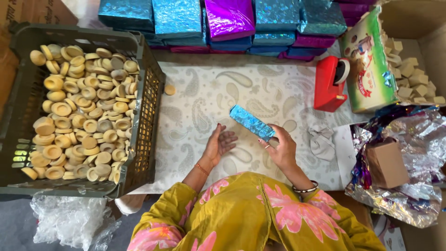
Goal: The recorder is wrapping small gift boxes in colorful foil and stacking them.
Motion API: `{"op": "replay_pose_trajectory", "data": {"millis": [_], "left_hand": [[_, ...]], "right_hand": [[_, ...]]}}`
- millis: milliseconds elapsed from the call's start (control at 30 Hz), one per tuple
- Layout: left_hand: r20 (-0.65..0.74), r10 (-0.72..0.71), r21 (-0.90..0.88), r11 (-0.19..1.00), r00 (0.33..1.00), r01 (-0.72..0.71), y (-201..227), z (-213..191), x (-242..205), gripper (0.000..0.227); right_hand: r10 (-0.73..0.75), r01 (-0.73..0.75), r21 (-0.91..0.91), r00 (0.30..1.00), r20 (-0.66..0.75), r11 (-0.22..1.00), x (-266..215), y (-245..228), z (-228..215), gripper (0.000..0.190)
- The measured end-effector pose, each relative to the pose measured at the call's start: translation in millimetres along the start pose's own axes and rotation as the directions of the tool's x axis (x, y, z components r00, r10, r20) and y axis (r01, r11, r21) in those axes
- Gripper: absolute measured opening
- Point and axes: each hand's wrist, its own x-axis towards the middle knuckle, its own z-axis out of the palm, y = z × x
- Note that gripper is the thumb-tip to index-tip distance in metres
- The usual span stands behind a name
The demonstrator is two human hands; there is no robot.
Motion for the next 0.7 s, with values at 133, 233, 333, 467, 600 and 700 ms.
{"op": "replay_pose_trajectory", "data": {"millis": [133, 233, 333, 467, 600, 700], "left_hand": [[0.061, -0.066, 0.001, 0.998, 0.996, 0.066, -5, 9, -3, 0.081], [0.119, -0.11, -0.044, 0.992, 0.987, 0.116, -14, 8, 4, 0.072], [-0.019, -0.123, -0.083, 0.989, 0.992, 0.121, -20, 5, 14, 0.051], [-0.093, -0.124, -0.099, 0.989, 0.988, 0.114, -22, -3, 18, 0.045], [-0.172, 0.053, 0.061, 0.997, 0.984, -0.043, -5, -8, 18, 0.044], [-0.208, 0.121, 0.071, 0.992, 0.971, -0.108, 25, 1, 12, 0.045]], "right_hand": [[-0.432, 0.386, -0.475, 0.902, 0.015, 0.791, -1, 14, 1, 0.062], [-0.506, 0.5, -0.559, 0.848, 0.159, 0.662, -3, 19, 5, 0.068], [-0.612, 0.65, -0.569, 0.734, 0.295, 0.505, -3, 26, 12, 0.065], [-0.542, 0.598, -0.533, 0.793, 0.28, 0.599, -3, 41, 20, 0.067], [-0.387, 0.398, -0.482, 0.913, 0.127, 0.781, 2, 60, 25, 0.074], [-0.169, 0.253, -0.589, 0.966, 0.195, 0.768, 4, 81, 27, 0.069]]}}
